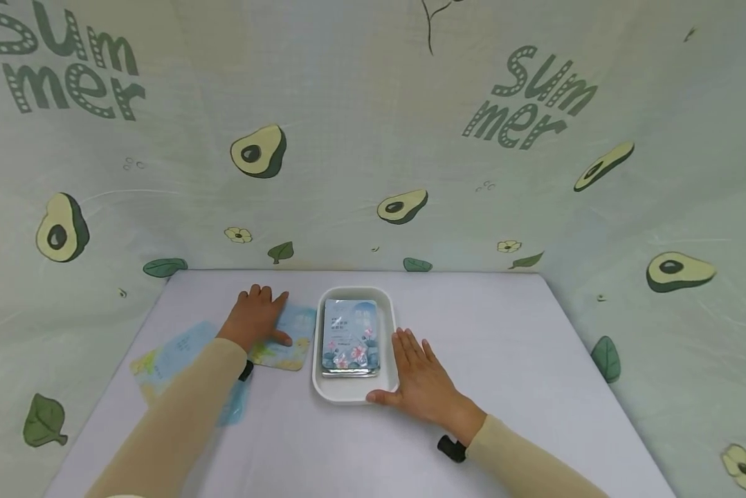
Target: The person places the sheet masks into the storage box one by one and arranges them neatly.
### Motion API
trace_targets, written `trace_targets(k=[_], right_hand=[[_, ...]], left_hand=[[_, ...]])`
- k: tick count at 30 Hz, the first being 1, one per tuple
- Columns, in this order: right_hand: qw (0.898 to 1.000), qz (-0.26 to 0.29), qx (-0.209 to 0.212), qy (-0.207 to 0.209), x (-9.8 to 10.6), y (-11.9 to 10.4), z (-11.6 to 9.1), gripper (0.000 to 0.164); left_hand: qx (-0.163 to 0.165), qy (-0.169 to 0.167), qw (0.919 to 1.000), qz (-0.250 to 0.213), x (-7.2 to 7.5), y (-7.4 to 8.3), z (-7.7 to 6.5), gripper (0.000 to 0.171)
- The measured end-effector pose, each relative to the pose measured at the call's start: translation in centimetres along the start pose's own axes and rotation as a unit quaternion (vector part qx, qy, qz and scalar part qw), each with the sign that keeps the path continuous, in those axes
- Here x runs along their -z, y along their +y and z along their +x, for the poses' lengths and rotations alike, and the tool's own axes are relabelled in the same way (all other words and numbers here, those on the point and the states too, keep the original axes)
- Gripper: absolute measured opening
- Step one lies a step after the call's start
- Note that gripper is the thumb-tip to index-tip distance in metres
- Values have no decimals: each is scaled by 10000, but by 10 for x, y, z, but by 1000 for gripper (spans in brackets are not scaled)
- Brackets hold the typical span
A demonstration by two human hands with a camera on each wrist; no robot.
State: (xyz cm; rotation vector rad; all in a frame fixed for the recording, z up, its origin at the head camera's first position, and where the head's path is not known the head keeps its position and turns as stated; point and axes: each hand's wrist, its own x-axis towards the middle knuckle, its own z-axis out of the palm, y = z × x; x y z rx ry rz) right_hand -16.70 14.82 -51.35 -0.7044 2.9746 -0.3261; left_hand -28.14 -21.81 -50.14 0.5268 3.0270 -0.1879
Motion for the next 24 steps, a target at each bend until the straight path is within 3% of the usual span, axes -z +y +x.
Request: trace_targets(k=[6,14,19,24], right_hand=[[10000,-44,1,-41,-1,-2,0,127],[9999,-72,73,119,1,-3,2,126],[10000,-86,36,16,0,-2,2,127],[10000,-2,23,-31,2,-2,1,127]], left_hand=[[31,-74,9999,-119,-5,-5,-2,99],[172,332,9991,-221,-10,-8,-1,100],[326,871,9956,-86,-15,-13,-4,109],[440,1642,9854,-91,-20,-16,-12,106]])
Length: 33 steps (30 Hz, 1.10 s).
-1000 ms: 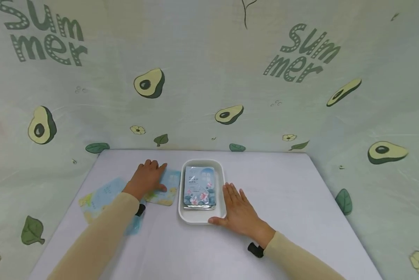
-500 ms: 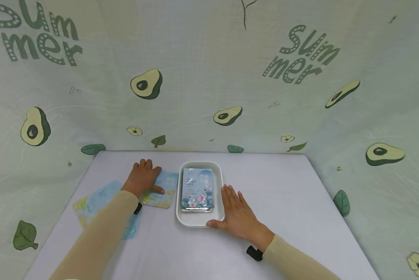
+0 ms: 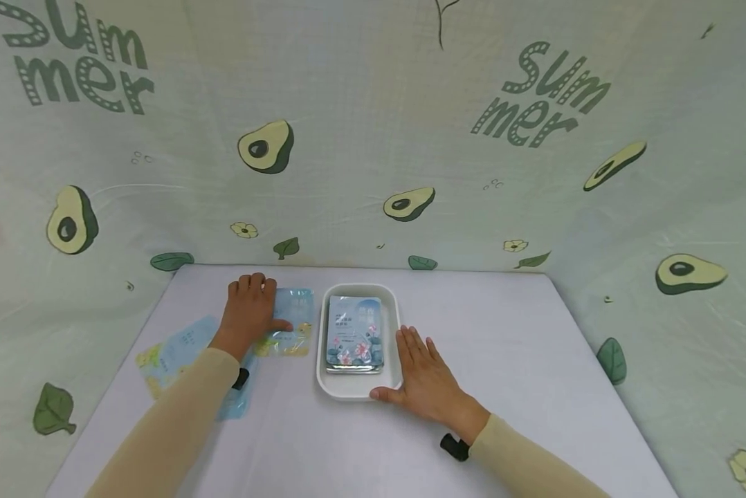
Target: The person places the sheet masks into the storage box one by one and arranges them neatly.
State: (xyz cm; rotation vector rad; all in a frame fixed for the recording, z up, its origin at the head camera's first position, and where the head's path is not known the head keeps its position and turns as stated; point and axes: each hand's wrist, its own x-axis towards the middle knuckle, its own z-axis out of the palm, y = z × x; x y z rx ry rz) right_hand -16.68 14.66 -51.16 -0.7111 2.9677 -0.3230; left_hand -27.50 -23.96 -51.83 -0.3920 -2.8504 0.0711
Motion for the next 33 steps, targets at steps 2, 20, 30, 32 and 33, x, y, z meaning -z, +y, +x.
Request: trace_targets(k=[2,20,30,32,33], right_hand=[[10000,-19,-24,-30,1,0,0,128],[10000,5,-44,69,0,1,-2,124],[10000,-11,-50,12,0,-1,0,124],[10000,1,-47,10,0,-1,0,124],[10000,-6,-45,8,0,-1,0,124]], left_hand=[[55,226,9997,-84,0,1,-4,104],[670,-199,9711,-2281,13,17,-33,54],[758,53,9483,-3081,18,32,-33,42],[819,49,9454,-3154,20,36,-31,36],[882,1,9430,-3208,20,38,-31,35]])
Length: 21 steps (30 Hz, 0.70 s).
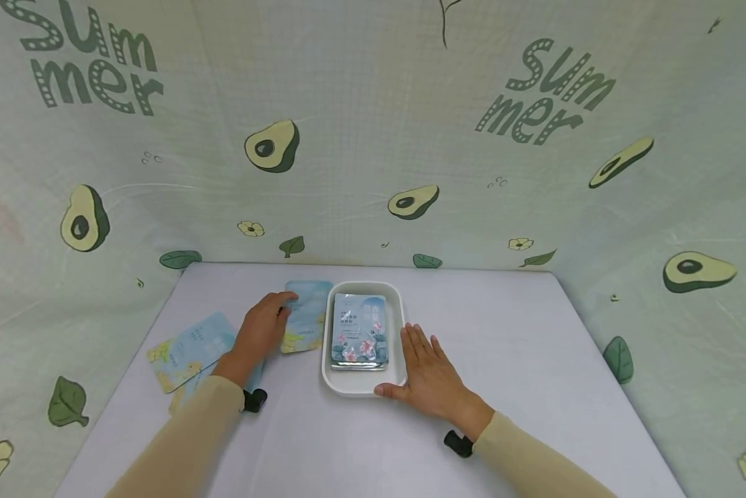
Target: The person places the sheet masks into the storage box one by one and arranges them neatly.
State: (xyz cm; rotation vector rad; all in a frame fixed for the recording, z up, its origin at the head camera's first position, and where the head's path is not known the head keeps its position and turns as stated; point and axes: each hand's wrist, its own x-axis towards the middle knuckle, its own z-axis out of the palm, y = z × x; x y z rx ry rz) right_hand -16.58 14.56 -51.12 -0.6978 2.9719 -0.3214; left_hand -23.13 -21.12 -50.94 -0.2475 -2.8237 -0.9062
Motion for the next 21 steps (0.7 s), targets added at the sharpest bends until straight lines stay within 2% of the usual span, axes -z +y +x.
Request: trace_targets(k=[7,10,16,21], right_hand=[[10000,7,4,40,-2,0,0,125],[10000,2,10,45,-2,1,0,125],[9999,-142,55,47,-1,2,0,124],[9995,-295,126,51,0,2,0,123]], left_hand=[[648,-407,9967,-284,-4,3,3,57],[811,-455,9948,-421,-2,-1,2,53],[1157,-749,9857,-969,13,-12,2,49],[1326,-752,9765,-1524,29,-21,0,50]])
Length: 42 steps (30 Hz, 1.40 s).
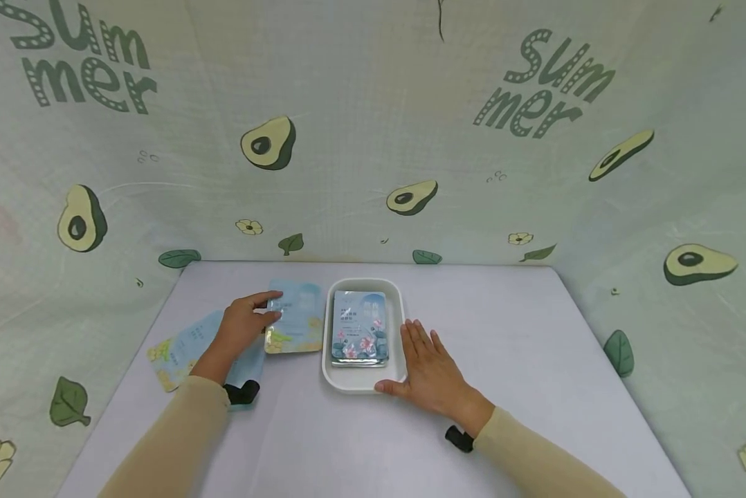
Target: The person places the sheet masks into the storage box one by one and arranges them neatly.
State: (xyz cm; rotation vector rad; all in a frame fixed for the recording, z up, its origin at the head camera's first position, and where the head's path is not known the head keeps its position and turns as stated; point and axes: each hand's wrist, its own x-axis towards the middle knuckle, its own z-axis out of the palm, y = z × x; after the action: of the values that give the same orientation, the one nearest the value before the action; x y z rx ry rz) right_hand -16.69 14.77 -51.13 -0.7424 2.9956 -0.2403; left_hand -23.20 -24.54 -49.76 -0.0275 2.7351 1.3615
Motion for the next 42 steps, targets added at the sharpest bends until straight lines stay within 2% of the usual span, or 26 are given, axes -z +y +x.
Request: trace_targets(k=[4,11,14,16,19,23,27,30,34,38,42], right_hand=[[9999,-111,34,-12,2,0,0,122],[9998,-167,69,-18,4,0,1,122],[9998,-194,84,-17,5,0,1,122],[9998,-195,75,-41,6,0,2,122],[9998,-162,41,-81,7,0,1,122],[9999,-101,18,-60,6,0,1,122],[10000,-53,16,-18,5,0,1,122],[10000,-58,11,-13,3,0,1,121],[10000,-87,10,4,2,0,1,121],[9999,-114,22,29,1,-1,1,121],[9999,-138,30,24,2,-1,0,121]], left_hand=[[39,31,9988,-483,13,2,-6,51],[136,171,9943,-1039,33,12,-16,52],[100,198,9921,-1231,36,20,-16,54],[50,212,9914,-1294,33,27,-15,54],[-66,163,9911,-1322,19,43,-13,53],[-181,-19,9883,-1513,-10,65,-7,49],[-249,-247,9853,-1671,-40,79,1,47],[-280,-365,9862,-1588,-60,83,7,46],[-342,-339,9906,-1279,-80,85,14,44],[-334,-222,9954,-875,-92,87,18,43],[-148,-180,9984,-517,-97,88,19,41]])
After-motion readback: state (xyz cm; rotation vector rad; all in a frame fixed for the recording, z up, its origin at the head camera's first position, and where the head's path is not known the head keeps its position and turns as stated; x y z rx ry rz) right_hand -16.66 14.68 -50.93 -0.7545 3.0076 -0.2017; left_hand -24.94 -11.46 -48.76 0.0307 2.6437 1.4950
